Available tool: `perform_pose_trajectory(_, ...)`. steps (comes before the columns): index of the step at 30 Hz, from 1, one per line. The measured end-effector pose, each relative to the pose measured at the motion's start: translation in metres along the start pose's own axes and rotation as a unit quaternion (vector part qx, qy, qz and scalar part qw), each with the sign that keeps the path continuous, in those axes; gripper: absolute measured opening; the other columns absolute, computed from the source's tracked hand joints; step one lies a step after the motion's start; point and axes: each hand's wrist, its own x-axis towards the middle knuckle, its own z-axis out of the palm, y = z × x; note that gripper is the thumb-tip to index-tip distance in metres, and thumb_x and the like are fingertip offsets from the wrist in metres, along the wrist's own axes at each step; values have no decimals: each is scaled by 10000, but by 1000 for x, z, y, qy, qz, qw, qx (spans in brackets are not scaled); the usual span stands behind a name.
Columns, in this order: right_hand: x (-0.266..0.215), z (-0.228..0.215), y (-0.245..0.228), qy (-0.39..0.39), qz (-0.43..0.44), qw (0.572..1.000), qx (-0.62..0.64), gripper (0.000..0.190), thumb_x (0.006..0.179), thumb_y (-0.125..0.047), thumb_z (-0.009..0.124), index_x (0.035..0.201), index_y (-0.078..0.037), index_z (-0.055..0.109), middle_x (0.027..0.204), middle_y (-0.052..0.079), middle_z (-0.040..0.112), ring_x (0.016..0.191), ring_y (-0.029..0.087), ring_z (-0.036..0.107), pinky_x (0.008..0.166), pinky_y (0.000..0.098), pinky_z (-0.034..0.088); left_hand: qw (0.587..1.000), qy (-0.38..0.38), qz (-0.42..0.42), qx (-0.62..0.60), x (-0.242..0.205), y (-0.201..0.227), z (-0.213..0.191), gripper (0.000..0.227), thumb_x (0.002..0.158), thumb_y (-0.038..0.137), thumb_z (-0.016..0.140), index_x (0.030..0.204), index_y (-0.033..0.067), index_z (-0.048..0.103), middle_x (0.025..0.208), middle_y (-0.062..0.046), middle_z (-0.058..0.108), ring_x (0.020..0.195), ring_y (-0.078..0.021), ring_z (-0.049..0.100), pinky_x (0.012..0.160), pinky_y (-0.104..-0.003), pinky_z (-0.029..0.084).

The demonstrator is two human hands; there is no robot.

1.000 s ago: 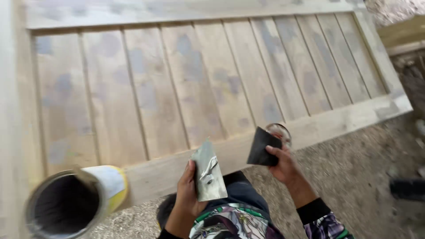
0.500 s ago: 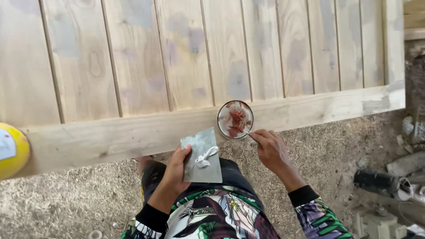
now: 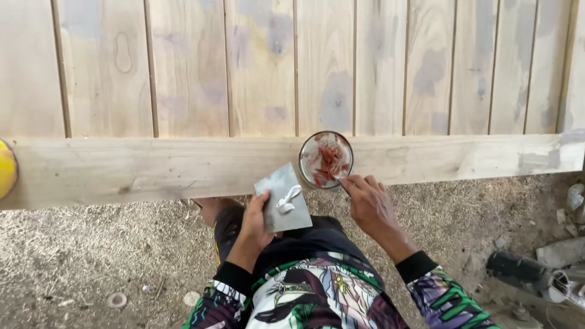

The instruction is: Applying wood filler to a wooden panel and sanding it down to refine the surface.

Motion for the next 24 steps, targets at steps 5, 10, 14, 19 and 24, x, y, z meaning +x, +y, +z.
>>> perform_pose_trajectory(5, -4, 12, -6, -22, 11, 999, -24, 402, 902, -5, 525, 1263, -60, 695, 1225, 65, 678, 985, 239, 601, 851, 383, 479, 999, 15, -30, -40, 8, -11, 20, 384, 1017, 282, 516, 1350, 92, 521, 1194, -127, 687, 1022, -295, 702, 880, -496, 597)
perform_pose_trajectory(10, -1, 6, -9, -8, -10, 1000, -20, 429, 854, 10, 537, 1240, -64, 712, 1200, 60, 689, 987, 248, 598, 840, 390, 473, 996, -24, -31, -79, 19, -16, 14, 394, 1043, 277, 521, 1361, 45, 531, 1221, -144, 683, 1048, -303, 706, 918, -491, 598)
perform_pose_trajectory(14, 4, -6, -7, -35, -11, 999, -15, 429, 855, 15, 546, 1231, -92, 723, 1199, 32, 693, 984, 235, 595, 847, 400, 460, 996, -21, -38, -73, 14, -9, 23, 399, 1039, 288, 516, 1363, 55, 526, 1214, -147, 683, 1043, -302, 706, 913, -495, 595)
perform_pose_trajectory(19, 14, -13, -7, -7, 9, 999, 43, 461, 829, 28, 538, 1231, -96, 726, 1205, 24, 694, 979, 225, 594, 862, 378, 463, 997, -14, -32, -62, 13, -7, 25, 399, 1033, 280, 516, 1372, 71, 508, 1221, -136, 678, 1054, -292, 701, 917, -493, 592)
perform_pose_trajectory(24, 17, -7, -12, -75, 24, 997, -4, 406, 926, 8, 520, 1265, -113, 709, 1187, 3, 684, 948, 215, 587, 834, 371, 458, 997, -15, -36, -69, 5, -1, 40, 396, 1025, 278, 515, 1373, 89, 506, 1228, -132, 670, 1075, -294, 692, 928, -500, 590)
